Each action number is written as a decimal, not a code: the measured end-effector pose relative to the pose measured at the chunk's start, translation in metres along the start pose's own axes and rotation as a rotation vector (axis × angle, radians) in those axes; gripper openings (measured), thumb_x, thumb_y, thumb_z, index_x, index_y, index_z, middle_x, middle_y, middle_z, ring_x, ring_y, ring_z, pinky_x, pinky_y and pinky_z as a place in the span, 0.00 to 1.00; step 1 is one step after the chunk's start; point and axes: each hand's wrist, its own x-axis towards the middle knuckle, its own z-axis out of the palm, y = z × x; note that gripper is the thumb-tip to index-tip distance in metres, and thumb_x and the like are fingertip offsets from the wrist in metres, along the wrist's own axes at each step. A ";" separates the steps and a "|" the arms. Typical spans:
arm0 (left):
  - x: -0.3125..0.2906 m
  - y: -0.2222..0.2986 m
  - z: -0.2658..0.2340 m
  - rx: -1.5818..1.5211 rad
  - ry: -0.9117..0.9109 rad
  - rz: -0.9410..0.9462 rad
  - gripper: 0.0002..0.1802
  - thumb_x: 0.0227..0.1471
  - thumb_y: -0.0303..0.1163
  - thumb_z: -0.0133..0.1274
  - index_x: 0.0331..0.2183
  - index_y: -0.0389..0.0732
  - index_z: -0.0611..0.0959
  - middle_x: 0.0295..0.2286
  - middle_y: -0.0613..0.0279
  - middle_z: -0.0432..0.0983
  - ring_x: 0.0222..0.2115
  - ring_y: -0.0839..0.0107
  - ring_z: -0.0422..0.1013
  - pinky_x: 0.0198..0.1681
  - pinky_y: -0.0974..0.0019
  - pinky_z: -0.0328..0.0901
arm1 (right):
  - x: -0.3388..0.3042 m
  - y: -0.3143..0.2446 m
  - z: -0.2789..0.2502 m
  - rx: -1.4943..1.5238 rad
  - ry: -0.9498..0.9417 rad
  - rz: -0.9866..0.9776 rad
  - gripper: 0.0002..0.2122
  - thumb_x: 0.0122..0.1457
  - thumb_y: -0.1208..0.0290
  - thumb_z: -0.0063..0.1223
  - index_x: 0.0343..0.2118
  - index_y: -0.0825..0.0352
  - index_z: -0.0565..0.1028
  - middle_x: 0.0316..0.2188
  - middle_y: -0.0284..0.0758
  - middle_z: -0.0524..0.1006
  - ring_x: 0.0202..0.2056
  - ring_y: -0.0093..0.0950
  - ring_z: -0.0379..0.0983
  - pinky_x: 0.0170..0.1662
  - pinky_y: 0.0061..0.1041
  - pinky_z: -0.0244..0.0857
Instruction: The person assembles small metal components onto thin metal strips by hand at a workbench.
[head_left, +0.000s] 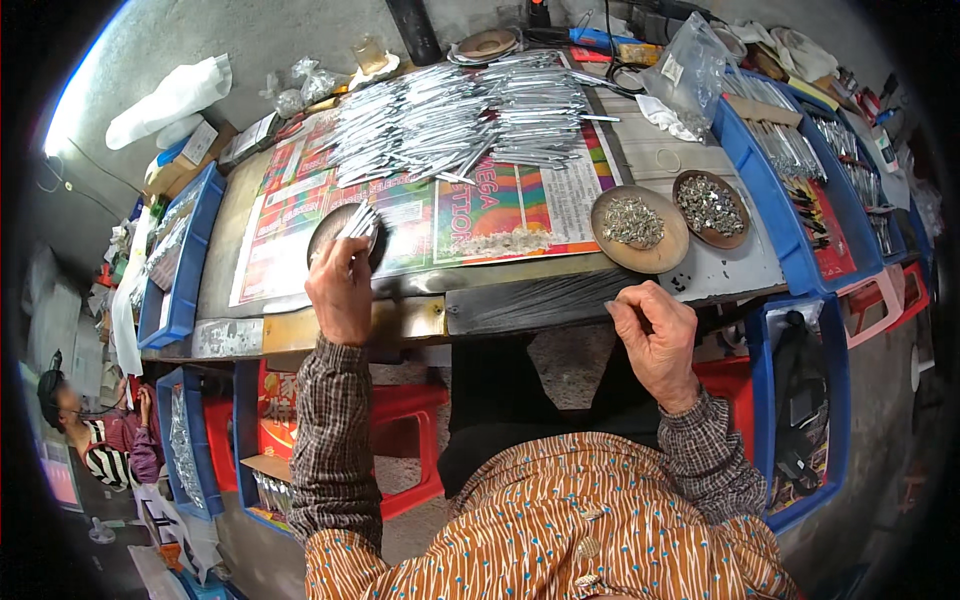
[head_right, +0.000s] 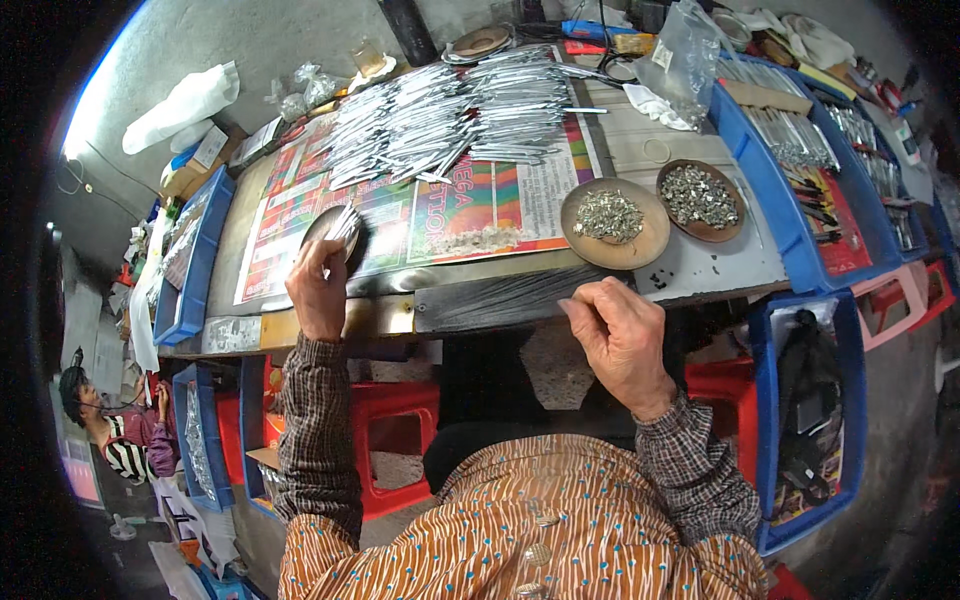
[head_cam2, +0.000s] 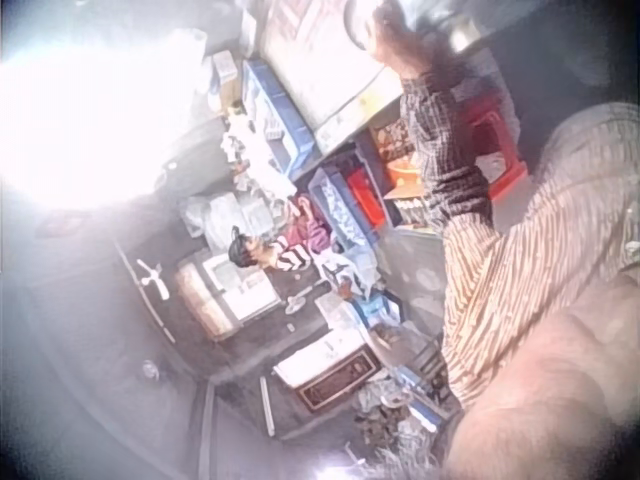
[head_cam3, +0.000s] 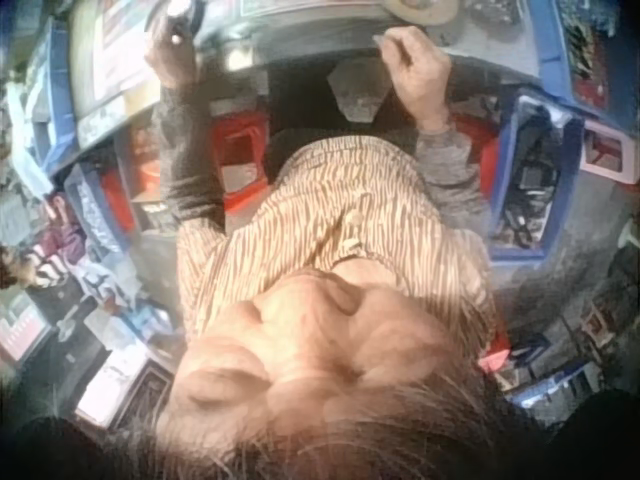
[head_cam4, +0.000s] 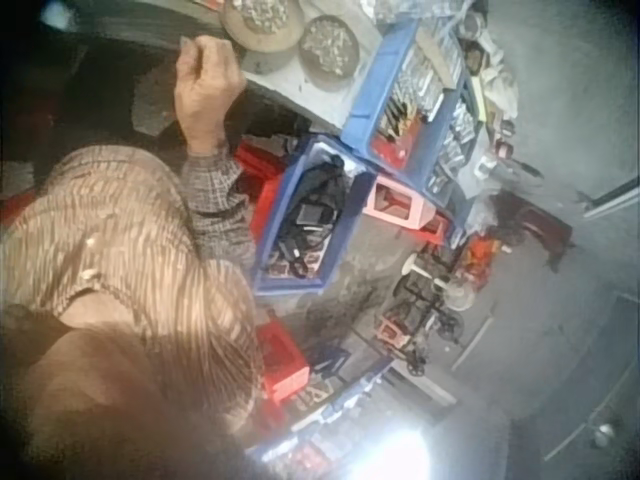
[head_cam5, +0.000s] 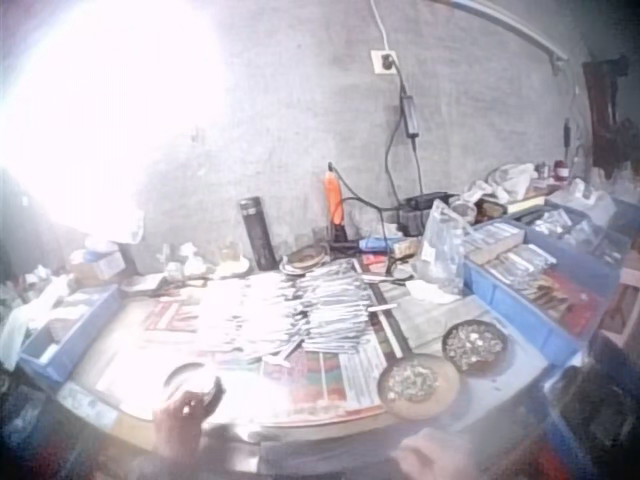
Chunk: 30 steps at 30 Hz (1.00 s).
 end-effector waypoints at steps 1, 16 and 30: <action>0.003 -0.005 -0.001 0.022 -0.012 -0.007 0.06 0.45 0.21 0.53 0.29 0.41 0.78 0.25 0.56 0.74 0.25 0.57 0.72 0.27 0.60 0.65 | 0.000 0.001 0.000 -0.003 0.006 0.008 0.05 0.52 0.79 0.57 0.26 0.71 0.71 0.18 0.34 0.69 0.17 0.24 0.65 0.20 0.22 0.58; 0.018 -0.033 0.020 0.078 -0.059 -0.010 0.08 0.42 0.21 0.53 0.28 0.41 0.79 0.28 0.56 0.74 0.32 0.54 0.71 0.35 0.57 0.65 | 0.011 0.011 -0.010 -0.161 0.036 -0.025 0.06 0.49 0.80 0.59 0.26 0.69 0.71 0.18 0.34 0.70 0.18 0.27 0.66 0.22 0.25 0.60; 0.010 -0.004 0.015 0.087 0.010 0.054 0.09 0.43 0.19 0.53 0.31 0.39 0.79 0.30 0.55 0.73 0.32 0.54 0.71 0.35 0.58 0.65 | 0.025 0.030 -0.025 -0.479 0.010 -0.107 0.14 0.42 0.76 0.61 0.34 0.68 0.74 0.31 0.36 0.72 0.36 0.36 0.66 0.38 0.32 0.64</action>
